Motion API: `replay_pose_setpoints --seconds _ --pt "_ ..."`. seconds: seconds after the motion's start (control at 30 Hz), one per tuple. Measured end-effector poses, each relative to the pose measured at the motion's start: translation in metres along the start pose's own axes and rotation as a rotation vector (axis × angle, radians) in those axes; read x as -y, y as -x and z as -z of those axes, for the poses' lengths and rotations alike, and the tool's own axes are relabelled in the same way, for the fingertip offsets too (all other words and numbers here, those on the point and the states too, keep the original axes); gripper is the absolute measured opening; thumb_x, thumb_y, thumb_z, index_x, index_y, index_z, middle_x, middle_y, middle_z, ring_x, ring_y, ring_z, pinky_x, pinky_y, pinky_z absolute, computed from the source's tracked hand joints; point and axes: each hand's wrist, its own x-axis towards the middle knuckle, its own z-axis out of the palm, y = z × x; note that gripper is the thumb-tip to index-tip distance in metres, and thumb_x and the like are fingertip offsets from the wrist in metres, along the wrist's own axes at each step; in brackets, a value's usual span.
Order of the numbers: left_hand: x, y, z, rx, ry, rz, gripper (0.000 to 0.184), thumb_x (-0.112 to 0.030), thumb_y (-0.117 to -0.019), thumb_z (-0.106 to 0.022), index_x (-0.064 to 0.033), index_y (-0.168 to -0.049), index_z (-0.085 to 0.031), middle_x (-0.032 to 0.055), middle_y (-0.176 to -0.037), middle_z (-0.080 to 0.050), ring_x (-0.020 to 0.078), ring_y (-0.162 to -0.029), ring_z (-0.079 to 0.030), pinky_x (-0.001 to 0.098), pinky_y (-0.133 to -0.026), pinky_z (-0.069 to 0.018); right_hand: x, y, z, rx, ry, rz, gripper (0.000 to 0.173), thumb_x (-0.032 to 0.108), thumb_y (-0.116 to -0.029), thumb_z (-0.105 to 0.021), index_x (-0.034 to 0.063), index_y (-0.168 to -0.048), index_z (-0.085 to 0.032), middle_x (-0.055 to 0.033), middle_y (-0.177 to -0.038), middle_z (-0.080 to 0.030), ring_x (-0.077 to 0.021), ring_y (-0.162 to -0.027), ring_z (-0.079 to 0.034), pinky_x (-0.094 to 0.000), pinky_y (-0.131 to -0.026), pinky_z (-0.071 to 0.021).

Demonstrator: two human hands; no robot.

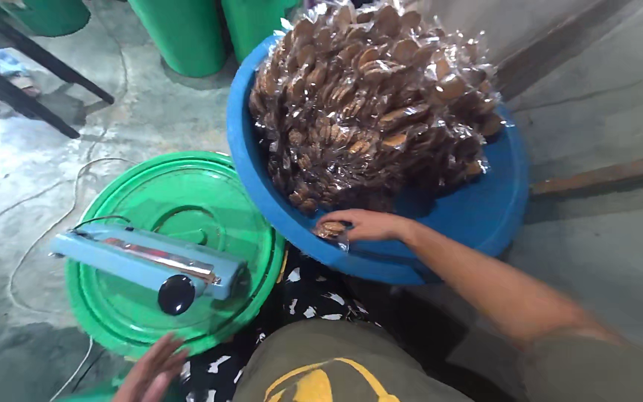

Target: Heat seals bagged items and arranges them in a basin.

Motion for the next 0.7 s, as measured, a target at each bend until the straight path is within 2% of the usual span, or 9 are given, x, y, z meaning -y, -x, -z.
replay_pose_setpoints --seconds 0.07,0.1,0.17,0.23,0.33,0.4,0.5,0.63,0.7 --pt "-0.022 -0.030 -0.048 0.155 0.210 -0.166 0.063 -0.051 -0.0991 -0.057 -0.0169 -0.151 -0.046 -0.0003 -0.140 -0.063 0.0173 -0.126 -0.061 0.0386 -0.105 -0.0525 0.045 0.012 -0.007 -0.076 0.107 0.247 0.040 0.003 -0.0983 -0.058 0.0066 -0.138 -0.062 -0.0147 -0.141 -0.059 -0.0194 -0.129 -0.056 -0.0355 -0.108 -0.0469" --pt "-0.033 -0.044 -0.069 0.245 0.284 -0.215 0.073 -0.057 -0.0968 -0.057 -0.0196 -0.157 -0.037 0.0000 -0.145 -0.059 0.0195 -0.130 -0.059 0.0403 -0.105 -0.0525 0.064 0.014 -0.014 -0.094 0.215 0.344 0.040 0.003 -0.0971 -0.059 0.0121 -0.136 -0.066 -0.0131 -0.141 -0.058 -0.0212 -0.129 -0.056 -0.0377 -0.106 -0.0491" --pt "-0.056 -0.065 -0.099 0.365 0.384 -0.181 0.097 -0.059 -0.0934 -0.060 -0.0108 -0.161 -0.011 0.0039 -0.150 -0.051 0.0182 -0.129 -0.058 0.0405 -0.102 -0.0544 0.091 0.009 -0.038 -0.093 0.378 0.496 0.043 0.002 -0.0939 -0.062 0.0179 -0.133 -0.069 -0.0182 -0.143 -0.056 -0.0308 -0.127 -0.058 -0.0454 -0.103 -0.0516" --pt "-0.060 -0.079 -0.109 0.375 0.484 -0.085 0.092 -0.038 -0.0956 -0.063 -0.0076 -0.160 -0.005 0.0040 -0.142 -0.052 0.0103 -0.116 -0.062 0.0323 -0.095 -0.0559 0.096 -0.010 -0.067 -0.107 0.328 0.558 0.040 0.004 -0.0938 -0.063 0.0122 -0.133 -0.067 -0.0226 -0.146 -0.052 -0.0288 -0.126 -0.060 -0.0396 -0.103 -0.0523" --pt "-0.045 -0.084 -0.105 0.180 0.587 -0.009 0.066 -0.010 -0.0941 -0.060 -0.0061 -0.152 -0.028 0.0066 -0.124 -0.058 0.0106 -0.100 -0.065 0.0299 -0.086 -0.0579 0.084 -0.037 -0.102 -0.151 -0.250 0.284 0.045 0.011 -0.0976 -0.059 -0.0021 -0.140 -0.054 -0.0123 -0.143 -0.053 -0.0141 -0.115 -0.065 -0.0291 -0.093 -0.0582" --pt "-0.031 -0.078 -0.099 0.012 0.623 0.008 0.063 -0.008 -0.0934 -0.060 -0.0047 -0.150 -0.031 0.0074 -0.122 -0.059 0.0107 -0.100 -0.066 0.0302 -0.086 -0.0579 0.082 -0.046 -0.122 -0.088 -0.620 0.014 0.039 0.011 -0.1029 -0.050 -0.0006 -0.140 -0.048 -0.0045 -0.120 -0.064 -0.0115 -0.100 -0.068 -0.0313 -0.086 -0.0593" --pt "-0.013 -0.069 -0.093 -0.156 0.627 -0.020 0.068 -0.008 -0.0923 -0.062 0.0000 -0.150 -0.026 0.0095 -0.124 -0.058 0.0097 -0.102 -0.065 0.0280 -0.088 -0.0571 0.087 -0.059 -0.156 -0.097 -0.827 -0.179 0.019 0.013 -0.1088 -0.039 0.0060 -0.108 -0.057 0.0031 -0.081 -0.066 -0.0053 -0.070 -0.065 -0.0237 -0.068 -0.0579" --pt "0.001 -0.069 -0.085 -0.385 0.454 -0.103 0.069 -0.009 -0.0911 -0.067 0.0034 -0.148 -0.030 0.0159 -0.128 -0.057 0.0135 -0.108 -0.064 0.0296 -0.091 -0.0563 0.099 -0.103 -0.172 -0.289 -0.397 0.009 0.024 0.012 -0.1093 -0.040 -0.0014 -0.099 -0.057 0.0012 -0.078 -0.054 -0.0021 -0.063 -0.053 -0.0192 -0.061 -0.0484" --pt "0.008 -0.078 -0.080 -0.542 0.423 -0.106 0.067 -0.009 -0.0910 -0.067 0.0021 -0.148 -0.033 0.0189 -0.130 -0.057 0.0181 -0.111 -0.063 0.0335 -0.093 -0.0556 0.103 -0.133 -0.177 -0.401 -0.009 0.180 0.026 0.009 -0.1058 -0.047 -0.0072 -0.102 -0.067 -0.0102 -0.088 -0.066 -0.0116 -0.081 -0.062 -0.0306 -0.078 -0.0517"
